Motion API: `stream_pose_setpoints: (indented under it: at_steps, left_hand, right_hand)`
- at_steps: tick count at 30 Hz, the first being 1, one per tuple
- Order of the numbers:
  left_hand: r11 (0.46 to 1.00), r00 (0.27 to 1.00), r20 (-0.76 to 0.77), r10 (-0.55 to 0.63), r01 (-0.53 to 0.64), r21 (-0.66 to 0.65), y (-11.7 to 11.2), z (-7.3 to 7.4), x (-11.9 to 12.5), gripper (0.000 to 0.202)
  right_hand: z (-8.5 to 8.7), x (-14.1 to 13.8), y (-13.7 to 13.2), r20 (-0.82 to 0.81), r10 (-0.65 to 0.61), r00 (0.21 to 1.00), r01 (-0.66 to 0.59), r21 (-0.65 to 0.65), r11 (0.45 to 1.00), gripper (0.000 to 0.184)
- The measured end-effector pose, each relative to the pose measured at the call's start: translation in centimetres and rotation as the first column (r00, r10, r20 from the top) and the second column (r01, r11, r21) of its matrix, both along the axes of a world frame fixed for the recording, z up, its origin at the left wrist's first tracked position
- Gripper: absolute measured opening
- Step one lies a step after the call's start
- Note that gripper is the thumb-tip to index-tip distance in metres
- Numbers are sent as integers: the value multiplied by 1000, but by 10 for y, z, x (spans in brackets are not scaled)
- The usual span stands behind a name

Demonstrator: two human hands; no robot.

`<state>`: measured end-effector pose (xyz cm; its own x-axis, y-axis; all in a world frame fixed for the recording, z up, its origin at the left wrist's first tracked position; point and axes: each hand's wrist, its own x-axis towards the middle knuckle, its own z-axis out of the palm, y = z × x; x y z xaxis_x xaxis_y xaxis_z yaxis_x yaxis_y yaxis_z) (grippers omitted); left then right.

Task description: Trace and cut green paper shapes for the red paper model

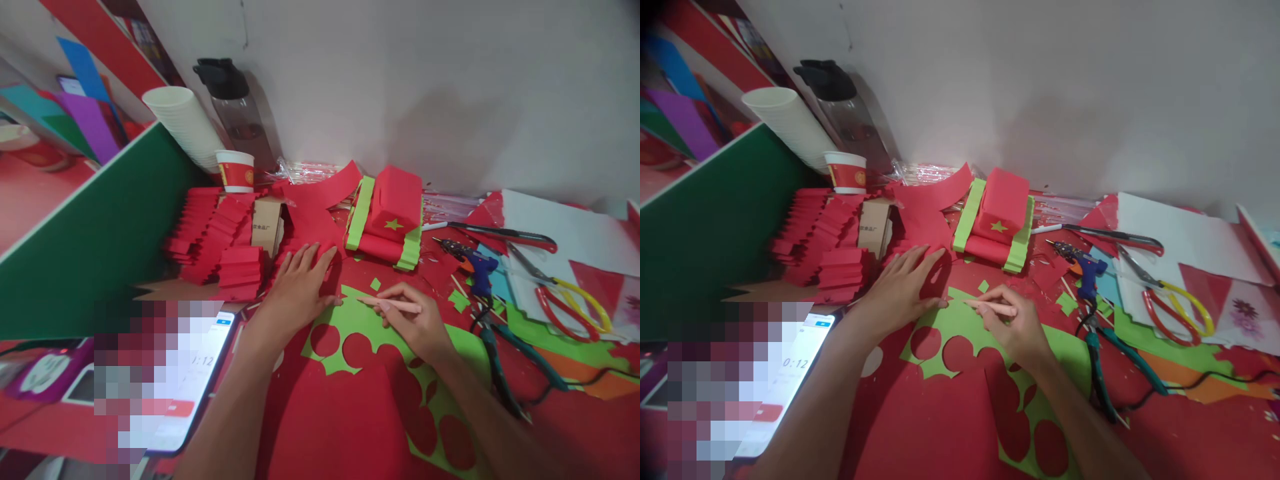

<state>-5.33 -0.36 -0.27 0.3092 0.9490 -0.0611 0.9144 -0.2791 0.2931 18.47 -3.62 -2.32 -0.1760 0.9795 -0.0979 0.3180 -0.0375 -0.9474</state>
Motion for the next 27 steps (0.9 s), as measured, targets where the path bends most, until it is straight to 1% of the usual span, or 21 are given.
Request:
stream_pose_setpoints:
  at_steps: [5, 10, 13, 16, 19, 21, 24, 25, 27]
  left_hand:
    - [1000, 1000, 6, -3, 3, 21, 0, -4, -1, 82]
    - [1000, 1000, -23, 4, -4, -4, 1, -5, -1, 83]
    - [1000, 1000, -20, 4, -4, -1, 1, -5, -1, 84]
    - [1000, 1000, -2, 9, -9, -11, 1, -5, -1, 82]
    - [999, 1000, 0, 15, -15, -35, 1, -3, 0, 81]
    - [999, 1000, -8, 17, -17, -46, 1, -1, 0, 81]
    - [998, 1000, -13, 19, -20, -55, 2, 0, 0, 82]
    - [998, 1000, -11, 19, -19, -54, 2, 0, 0, 82]
    - [999, 1000, -9, 19, -20, -48, 1, 0, 0, 81]
  right_hand:
    - [0, -2, -3, 63, 26, 998, -26, 2, 1000, 14]
    - [0, -2, -2, 99, 42, 994, -40, -17, 999, 18]
    - [0, -2, -2, 131, 70, 989, -68, -25, 997, 17]
    - [1, -1, -2, 107, 94, 990, -91, -32, 995, 15]
    - [1, -2, -2, 56, 61, 997, -60, -13, 998, 15]
    - [2, -2, -2, 76, 51, 996, -50, -12, 999, 16]
    - [2, -2, -2, 134, 100, 986, -95, -40, 995, 14]
    - [2, -1, -1, 125, 106, 986, -101, -47, 994, 13]
    - [2, -1, -1, 63, 79, 995, -76, -54, 996, 15]
